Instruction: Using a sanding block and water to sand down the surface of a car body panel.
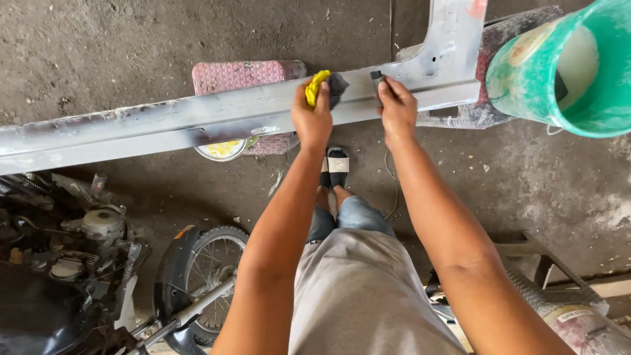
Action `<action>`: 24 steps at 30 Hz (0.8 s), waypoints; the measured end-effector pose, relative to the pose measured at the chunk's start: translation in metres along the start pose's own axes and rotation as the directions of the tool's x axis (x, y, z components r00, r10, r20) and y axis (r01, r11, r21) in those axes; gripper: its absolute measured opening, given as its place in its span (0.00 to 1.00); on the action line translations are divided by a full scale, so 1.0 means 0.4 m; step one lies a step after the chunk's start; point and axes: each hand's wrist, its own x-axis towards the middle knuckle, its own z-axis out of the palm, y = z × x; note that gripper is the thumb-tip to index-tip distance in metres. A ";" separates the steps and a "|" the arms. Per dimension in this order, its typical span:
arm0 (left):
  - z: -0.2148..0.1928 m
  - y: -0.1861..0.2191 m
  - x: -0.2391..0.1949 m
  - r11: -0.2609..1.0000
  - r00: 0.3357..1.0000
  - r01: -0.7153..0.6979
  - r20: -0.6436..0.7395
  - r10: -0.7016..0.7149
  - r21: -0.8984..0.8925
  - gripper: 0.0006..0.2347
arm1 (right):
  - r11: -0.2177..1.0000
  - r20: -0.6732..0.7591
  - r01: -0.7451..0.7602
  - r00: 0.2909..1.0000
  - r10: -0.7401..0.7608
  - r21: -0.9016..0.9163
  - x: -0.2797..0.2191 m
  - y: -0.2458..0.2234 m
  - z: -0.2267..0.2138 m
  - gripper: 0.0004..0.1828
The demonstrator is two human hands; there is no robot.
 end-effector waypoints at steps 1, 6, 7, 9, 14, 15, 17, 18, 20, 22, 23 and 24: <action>-0.021 0.033 -0.002 1.000 1.000 0.000 -0.003 0.000 0.003 0.14 | 1.000 0.003 -0.003 1.000 0.003 0.002 -0.010 -0.007 0.002 0.17; -0.088 0.081 -0.028 0.370 0.888 -0.460 0.425 0.177 0.807 0.29 | 0.420 0.296 0.629 0.724 -0.623 -0.654 -0.058 -0.053 0.008 0.17; -0.087 0.075 -0.034 0.370 0.890 -0.456 0.423 0.171 0.809 0.29 | 0.423 0.298 0.627 0.728 -0.618 -0.654 -0.057 -0.052 0.001 0.17; -0.090 0.075 -0.047 0.350 0.873 -0.488 0.440 0.211 0.800 0.30 | 0.307 0.371 0.629 0.712 -0.596 -0.714 -0.059 -0.055 -0.005 0.17; -0.050 0.021 -0.061 0.164 0.855 -0.517 0.501 0.134 0.840 0.24 | 0.263 0.442 0.657 0.700 -0.560 -0.707 -0.040 -0.029 -0.050 0.16; -0.041 -0.011 -0.063 0.025 0.838 -0.542 0.539 0.086 0.840 0.21 | 0.245 0.455 0.657 0.700 -0.551 -0.713 -0.033 -0.019 -0.060 0.16; -0.020 0.014 -0.077 0.063 0.817 -0.574 0.566 0.110 0.817 0.20 | 0.262 0.420 0.635 0.713 -0.562 -0.727 -0.020 -0.001 -0.079 0.15; -0.012 0.027 -0.084 0.101 0.796 -0.604 0.590 0.134 0.791 0.20 | 0.278 0.385 0.612 0.724 -0.572 -0.740 -0.015 0.008 -0.087 0.14; -0.050 0.019 -0.060 0.161 0.757 -0.654 0.635 0.155 0.740 0.18 | 0.290 0.327 0.582 0.728 -0.603 -0.760 -0.025 -0.004 -0.072 0.13; -0.114 0.013 -0.036 0.221 0.717 -0.696 0.675 0.172 0.683 0.17 | 0.305 0.269 0.547 0.732 -0.626 -0.779 -0.045 -0.001 -0.053 0.13; -0.153 0.010 -0.015 0.173 0.712 -0.702 0.686 0.149 0.691 0.17 | 0.337 0.204 0.517 0.733 -0.649 -0.787 -0.053 0.003 -0.043 0.13; -0.192 0.008 0.007 0.124 0.708 -0.706 0.695 0.124 0.697 0.17 | 0.369 0.138 0.487 0.731 -0.669 -0.792 -0.061 0.008 -0.031 0.14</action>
